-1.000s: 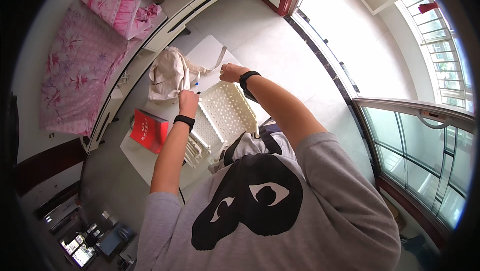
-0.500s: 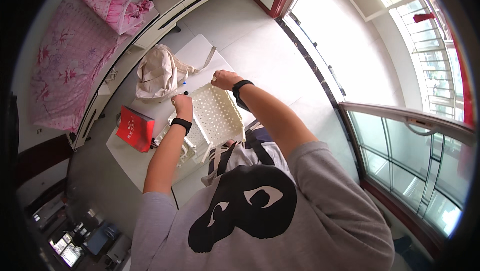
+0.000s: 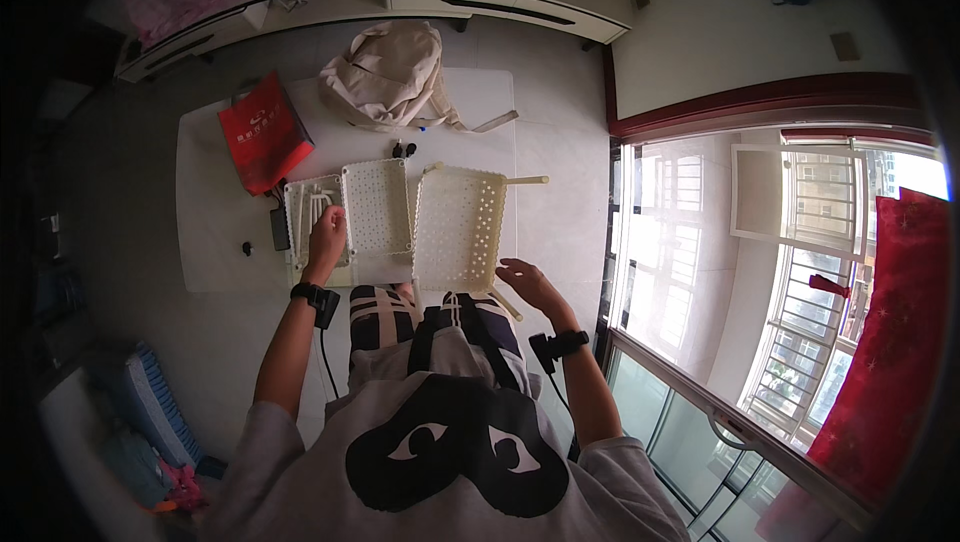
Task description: Assembling a tiered plastic storage rack on a table.
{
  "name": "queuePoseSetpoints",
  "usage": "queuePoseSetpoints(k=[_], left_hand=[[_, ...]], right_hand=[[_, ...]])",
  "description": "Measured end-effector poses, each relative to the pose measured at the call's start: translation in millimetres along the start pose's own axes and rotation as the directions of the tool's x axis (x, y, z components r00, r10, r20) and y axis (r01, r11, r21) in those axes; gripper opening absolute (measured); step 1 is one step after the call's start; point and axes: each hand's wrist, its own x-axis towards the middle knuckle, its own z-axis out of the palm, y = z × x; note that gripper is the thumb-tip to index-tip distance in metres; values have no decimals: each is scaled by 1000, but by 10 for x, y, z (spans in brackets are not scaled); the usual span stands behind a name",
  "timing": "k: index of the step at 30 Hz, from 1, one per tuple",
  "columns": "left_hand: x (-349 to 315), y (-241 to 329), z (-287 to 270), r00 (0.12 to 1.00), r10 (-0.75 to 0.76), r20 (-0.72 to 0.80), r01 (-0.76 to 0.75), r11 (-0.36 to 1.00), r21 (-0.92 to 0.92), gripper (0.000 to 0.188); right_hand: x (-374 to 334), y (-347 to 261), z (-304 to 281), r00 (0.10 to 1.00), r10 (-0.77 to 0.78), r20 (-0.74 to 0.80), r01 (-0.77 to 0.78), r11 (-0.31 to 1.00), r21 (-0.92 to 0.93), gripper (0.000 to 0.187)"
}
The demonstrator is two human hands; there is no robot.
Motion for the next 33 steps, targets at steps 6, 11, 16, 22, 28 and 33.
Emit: queuePoseSetpoints(k=[6, 11, 16, 22, 28, 33], left_hand=[[-955, -2111, 965, 628, -548, 553, 444, 835, 324, 48], [-850, -2364, 1430, 702, -481, 525, 523, 849, 78, 54], [-332, -2291, 2060, 565, -576, 590, 604, 777, 179, 60], [-183, -2418, 2026, 683, -529, 504, 565, 820, 95, 46], [-447, -1950, 1634, 756, -366, 543, 357, 926, 127, 54], [-270, -1197, 1066, 874, -254, 414, 195, 964, 179, 21]], right_hand=[[-949, -272, 448, 927, 225, -301, -209, 974, 84, 37], [-1066, -250, 759, 863, 349, -365, -297, 935, 194, 46], [-885, -376, 1001, 803, 440, -402, -298, 881, 368, 47], [-898, -298, 1031, 769, 408, -493, -230, 895, 383, 29], [-818, -152, 886, 709, 354, -611, -96, 906, 413, 23], [-795, 1, 685, 738, 312, -598, -35, 903, 429, 22]])
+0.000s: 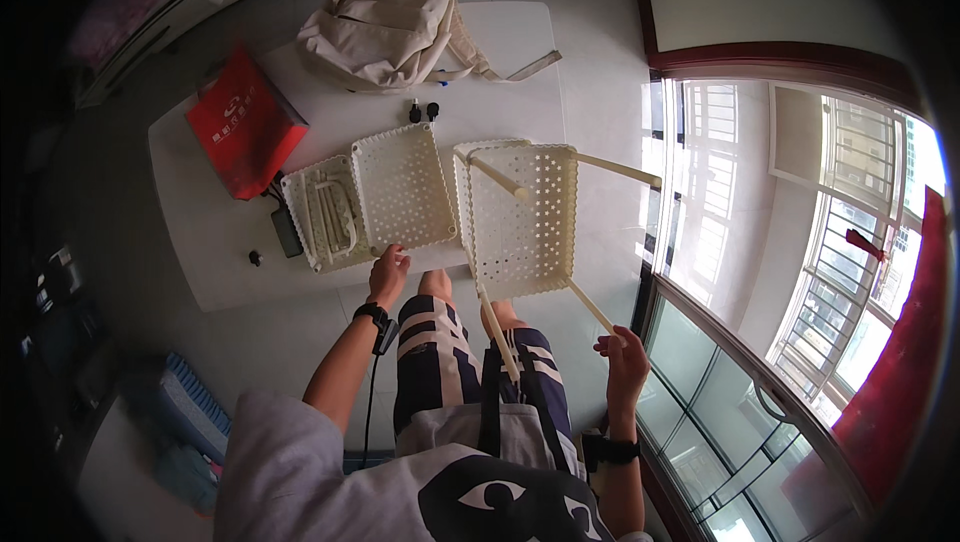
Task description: Assembling a tiered plastic storage rack on a table.
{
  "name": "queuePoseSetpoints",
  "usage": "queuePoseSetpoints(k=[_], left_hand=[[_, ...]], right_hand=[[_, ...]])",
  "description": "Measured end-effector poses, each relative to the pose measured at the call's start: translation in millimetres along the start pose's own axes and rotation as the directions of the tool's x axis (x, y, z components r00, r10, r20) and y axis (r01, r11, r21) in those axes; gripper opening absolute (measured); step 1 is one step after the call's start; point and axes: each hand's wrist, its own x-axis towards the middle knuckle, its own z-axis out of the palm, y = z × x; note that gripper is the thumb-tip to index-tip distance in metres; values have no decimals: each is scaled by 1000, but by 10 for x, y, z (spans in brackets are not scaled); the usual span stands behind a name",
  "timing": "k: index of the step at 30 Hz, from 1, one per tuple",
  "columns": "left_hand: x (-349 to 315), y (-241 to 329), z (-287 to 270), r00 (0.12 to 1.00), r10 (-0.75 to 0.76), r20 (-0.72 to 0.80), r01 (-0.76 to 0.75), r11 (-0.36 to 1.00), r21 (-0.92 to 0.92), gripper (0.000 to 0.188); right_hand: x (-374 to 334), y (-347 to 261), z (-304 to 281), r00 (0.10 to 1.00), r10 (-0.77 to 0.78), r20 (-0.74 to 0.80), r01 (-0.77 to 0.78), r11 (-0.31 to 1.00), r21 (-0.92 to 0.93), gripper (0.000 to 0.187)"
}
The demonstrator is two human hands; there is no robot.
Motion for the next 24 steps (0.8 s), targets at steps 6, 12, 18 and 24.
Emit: queuePoseSetpoints(k=[6, 12, 18, 24], left_hand=[[-564, 668, -1165, 963, 174, -204, -162, 984, 75, 21], [-1715, 1382, -1531, 917, 117, -382, -89, 992, 88, 21], [-3211, 2461, -1583, 739, 283, -612, -177, 957, 229, 18], [-3797, 2956, -1148, 574, 631, -522, -437, 775, 457, 9]], right_hand=[[215, -8, -349, 931, -132, 341, 199, 965, -169, 32], [529, -300, -884, 607, -142, 782, 85, 990, 113, 43], [628, -806, -838, 660, -332, 674, 590, 784, -192, 44], [258, -1259, -844, 577, -480, 660, 460, 859, 223, 62]])
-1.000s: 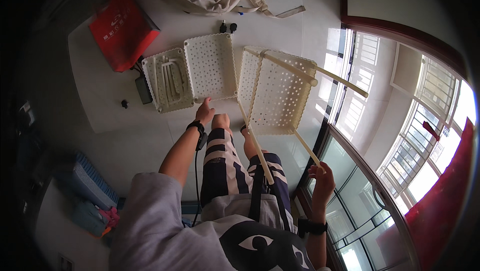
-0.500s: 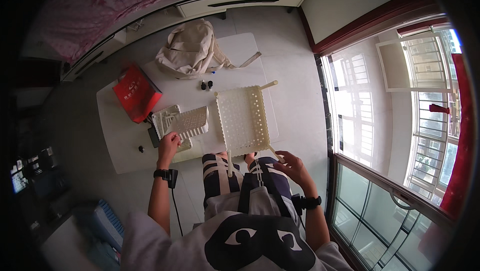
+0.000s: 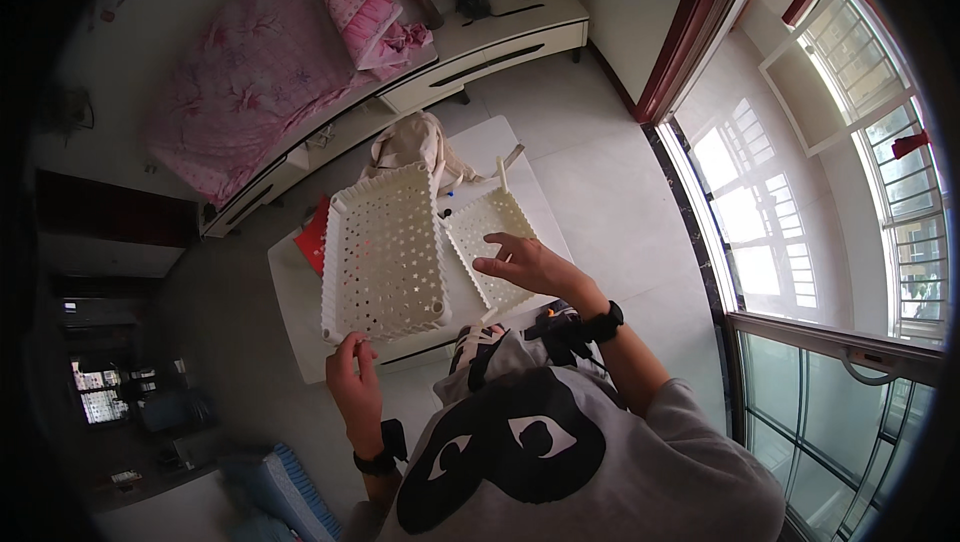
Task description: Assembling a tiered plastic storage rack on a table.
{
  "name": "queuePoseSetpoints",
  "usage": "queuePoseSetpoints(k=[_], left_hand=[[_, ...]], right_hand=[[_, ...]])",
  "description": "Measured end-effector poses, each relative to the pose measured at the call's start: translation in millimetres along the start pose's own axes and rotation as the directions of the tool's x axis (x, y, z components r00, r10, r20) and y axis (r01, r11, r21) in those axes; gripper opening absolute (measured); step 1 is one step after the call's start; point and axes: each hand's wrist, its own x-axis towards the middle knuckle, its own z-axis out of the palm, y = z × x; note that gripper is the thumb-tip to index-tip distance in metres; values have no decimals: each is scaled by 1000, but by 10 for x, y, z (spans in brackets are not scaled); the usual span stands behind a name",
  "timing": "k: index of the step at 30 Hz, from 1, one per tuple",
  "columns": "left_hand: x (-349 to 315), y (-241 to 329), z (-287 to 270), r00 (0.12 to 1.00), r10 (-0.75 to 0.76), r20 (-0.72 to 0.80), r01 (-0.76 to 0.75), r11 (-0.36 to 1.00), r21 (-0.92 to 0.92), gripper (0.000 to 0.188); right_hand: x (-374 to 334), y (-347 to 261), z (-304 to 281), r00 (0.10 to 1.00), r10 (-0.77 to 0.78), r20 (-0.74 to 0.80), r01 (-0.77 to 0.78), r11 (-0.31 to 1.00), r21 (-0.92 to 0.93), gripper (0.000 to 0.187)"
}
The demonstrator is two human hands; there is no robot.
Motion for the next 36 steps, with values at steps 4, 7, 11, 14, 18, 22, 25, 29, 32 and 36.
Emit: queuePoseSetpoints(k=[4, 7, 11, 14, 18, 22, 25, 29, 32, 36], left_hand=[[-61, 381, 268, 978, 146, 146, -128, 984, -127, 13], [-94, 438, 392, 962, 267, 61, -242, 932, -271, 19], [-165, 216, 686, 961, -140, 237, 252, 796, -551, 51], [-203, -112, 973, 868, -136, 477, 382, 796, -469, 59], [-155, -73, 1317, 781, -109, 615, 564, 545, -620, 58], [-225, -65, 1517, 866, -151, 477, 442, 677, -588, 57], [-138, -79, 1501, 762, -160, 627, 531, 710, -464, 45], [-272, -302, 1685, 815, -231, 532, 533, 661, -529, 38], [-247, -326, 1672, 779, -275, 564, 588, 633, -503, 33], [-213, -288, 1716, 751, -255, 609, 588, 678, -440, 35]], right_hand=[[-176, -109, 28, 980, -25, -199, 115, 885, 452, 64], [-289, 2, -157, 979, -20, -205, 133, 820, 556, 62], [-275, 558, -412, 903, -20, -428, 199, 905, 377, 66], [-181, 812, -410, 895, -60, -443, 208, 933, 294, 60], [28, 987, -469, 841, -68, -536, 222, 948, 227, 56], [144, 906, -506, 870, -121, -478, 164, 985, 48, 53], [66, 761, -449, 923, -193, -334, 223, 973, 55, 56], [-118, 670, -378, 964, -168, -206, 200, 969, 147, 54], [-100, 1056, -396, 984, -58, -165, 92, 974, 207, 50], [-69, 1210, -342, 967, 18, -253, 5, 996, 89, 41]])
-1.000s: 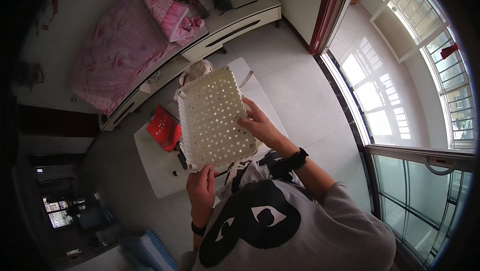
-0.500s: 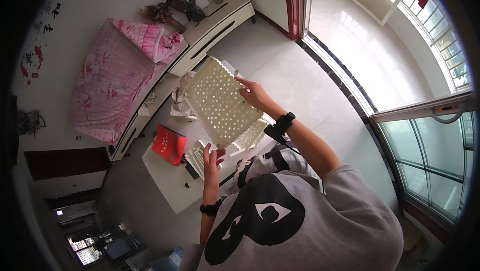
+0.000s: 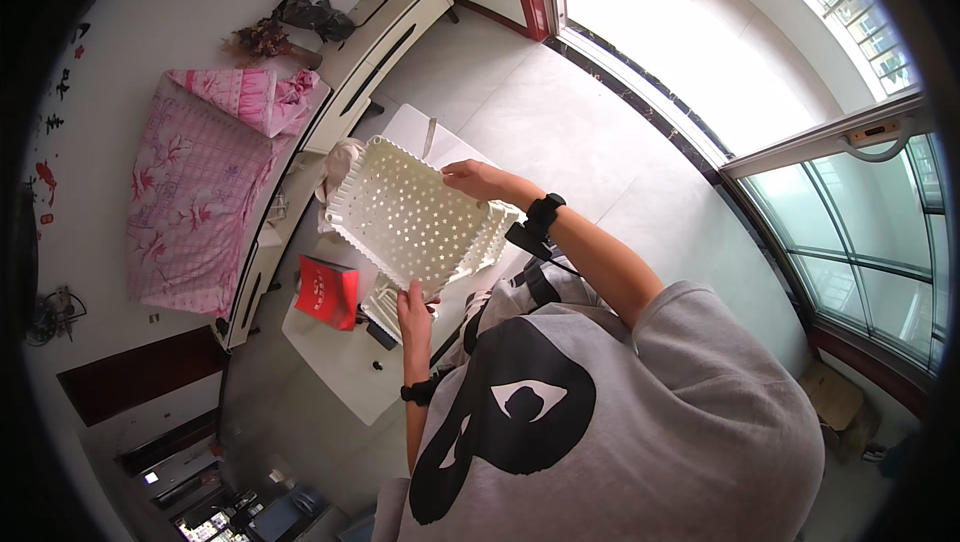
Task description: Assembling a tiered plastic storage rack on a table.
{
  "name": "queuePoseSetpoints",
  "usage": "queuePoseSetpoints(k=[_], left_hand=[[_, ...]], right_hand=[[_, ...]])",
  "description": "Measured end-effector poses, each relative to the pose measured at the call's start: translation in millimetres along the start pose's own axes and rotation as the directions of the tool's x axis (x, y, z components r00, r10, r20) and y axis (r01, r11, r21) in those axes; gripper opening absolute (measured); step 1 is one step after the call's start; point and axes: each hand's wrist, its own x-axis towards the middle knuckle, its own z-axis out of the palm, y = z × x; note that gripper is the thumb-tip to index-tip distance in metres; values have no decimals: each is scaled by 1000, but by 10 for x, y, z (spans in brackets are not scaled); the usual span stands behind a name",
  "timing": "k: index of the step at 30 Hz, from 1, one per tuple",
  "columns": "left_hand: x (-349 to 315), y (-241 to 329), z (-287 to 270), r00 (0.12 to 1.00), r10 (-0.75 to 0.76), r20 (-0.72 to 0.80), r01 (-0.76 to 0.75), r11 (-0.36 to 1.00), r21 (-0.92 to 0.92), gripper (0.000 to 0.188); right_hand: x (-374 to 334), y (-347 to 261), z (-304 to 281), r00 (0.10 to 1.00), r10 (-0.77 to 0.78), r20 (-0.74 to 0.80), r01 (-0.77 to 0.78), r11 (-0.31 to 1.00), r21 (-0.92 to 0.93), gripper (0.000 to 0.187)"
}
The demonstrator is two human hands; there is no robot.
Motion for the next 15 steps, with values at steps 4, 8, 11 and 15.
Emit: queuePoseSetpoints(k=[4, 8, 11, 15], left_hand=[[81, -107, -23, 998, 53, 36, -58, 988, 140, 51], [109, -167, -31, 977, 212, 30, -214, 969, 120, 58], [137, -174, -105, 971, 224, 85, -232, 966, 109, 53], [27, -46, -90, 977, 17, 211, 34, 971, -237, 42]], right_hand=[[101, 58, 128, 985, -139, -99, 149, 983, 109, 41], [135, 34, 159, 960, -206, -191, 245, 947, 209, 41], [202, 143, 172, 980, -160, -121, 181, 965, 192, 43], [169, 165, 163, 990, -78, -117, 106, 960, 260, 43]])
